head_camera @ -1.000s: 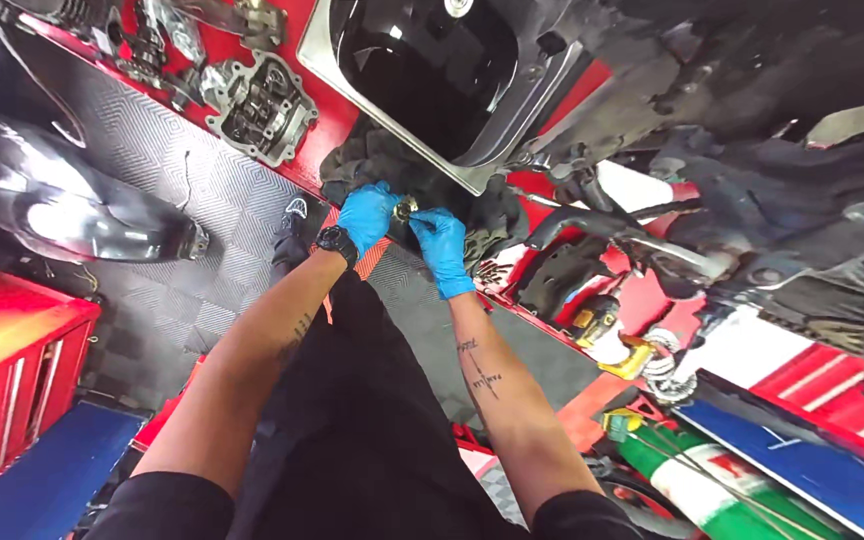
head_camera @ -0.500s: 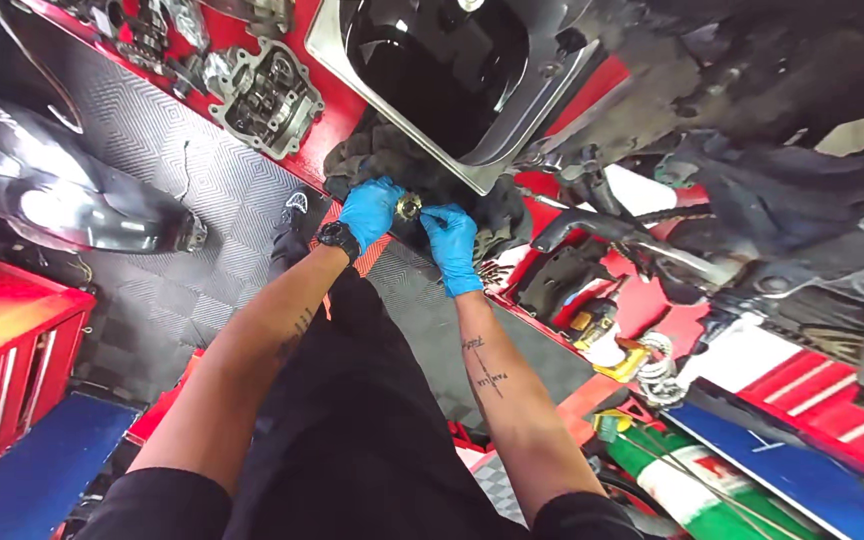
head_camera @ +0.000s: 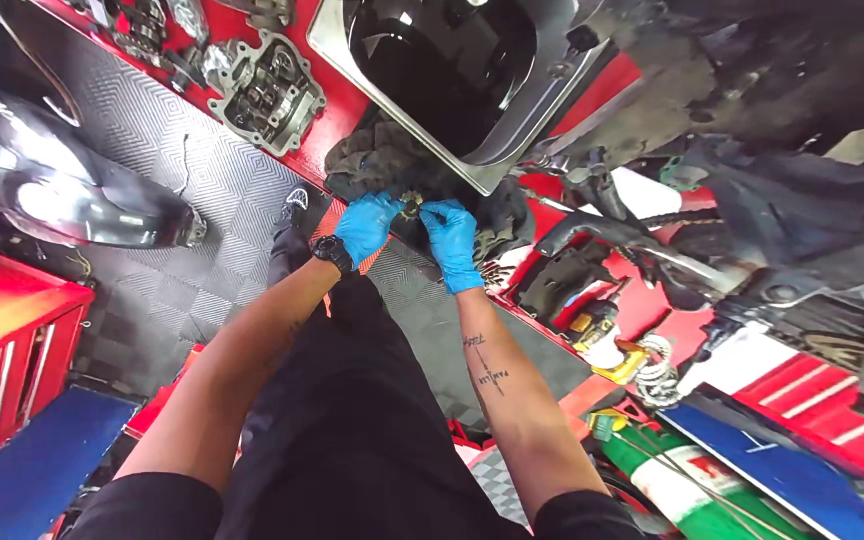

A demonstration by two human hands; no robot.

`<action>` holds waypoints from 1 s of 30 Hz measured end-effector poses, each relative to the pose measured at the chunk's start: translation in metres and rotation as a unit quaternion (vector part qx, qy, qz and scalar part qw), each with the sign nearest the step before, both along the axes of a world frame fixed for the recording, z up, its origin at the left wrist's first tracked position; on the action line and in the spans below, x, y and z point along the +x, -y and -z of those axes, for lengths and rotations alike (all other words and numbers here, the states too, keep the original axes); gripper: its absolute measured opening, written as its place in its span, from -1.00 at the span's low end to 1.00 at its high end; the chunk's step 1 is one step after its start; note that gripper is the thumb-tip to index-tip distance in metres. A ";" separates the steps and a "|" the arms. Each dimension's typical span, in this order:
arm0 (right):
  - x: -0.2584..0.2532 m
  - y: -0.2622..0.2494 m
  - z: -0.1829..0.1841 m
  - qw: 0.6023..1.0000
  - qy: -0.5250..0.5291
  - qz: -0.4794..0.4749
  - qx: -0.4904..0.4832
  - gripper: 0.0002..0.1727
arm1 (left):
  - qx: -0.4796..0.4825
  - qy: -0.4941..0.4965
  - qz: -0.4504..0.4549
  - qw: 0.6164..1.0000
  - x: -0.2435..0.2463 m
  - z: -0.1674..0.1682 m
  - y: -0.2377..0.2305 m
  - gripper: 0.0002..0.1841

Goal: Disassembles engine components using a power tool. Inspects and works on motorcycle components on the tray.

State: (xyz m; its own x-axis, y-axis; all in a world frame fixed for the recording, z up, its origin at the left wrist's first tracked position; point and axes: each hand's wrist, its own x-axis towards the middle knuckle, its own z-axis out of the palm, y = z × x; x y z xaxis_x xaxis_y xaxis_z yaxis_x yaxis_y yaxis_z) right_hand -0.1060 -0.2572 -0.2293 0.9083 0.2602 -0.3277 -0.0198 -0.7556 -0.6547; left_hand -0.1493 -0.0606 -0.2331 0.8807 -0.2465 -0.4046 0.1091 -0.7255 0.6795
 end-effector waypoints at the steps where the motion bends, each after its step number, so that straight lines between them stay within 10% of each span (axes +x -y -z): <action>1: 0.001 -0.001 0.000 1.000 0.006 -0.003 -0.001 -0.82 | 0.001 0.002 -0.011 1.000 -0.002 -0.002 0.001 -0.60; 30: 0.028 -0.029 -0.014 0.964 0.047 -0.201 -0.165 -0.72 | -0.019 -0.018 -0.068 0.997 -0.016 -0.006 0.020 -0.55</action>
State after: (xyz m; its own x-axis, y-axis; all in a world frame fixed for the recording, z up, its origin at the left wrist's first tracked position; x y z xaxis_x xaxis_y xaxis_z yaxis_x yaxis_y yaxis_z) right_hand -0.0780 -0.2279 -0.2153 0.7861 0.4921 -0.3741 0.3652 -0.8580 -0.3613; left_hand -0.1652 -0.0802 -0.2269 0.8917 -0.1421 -0.4298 0.2296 -0.6762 0.7000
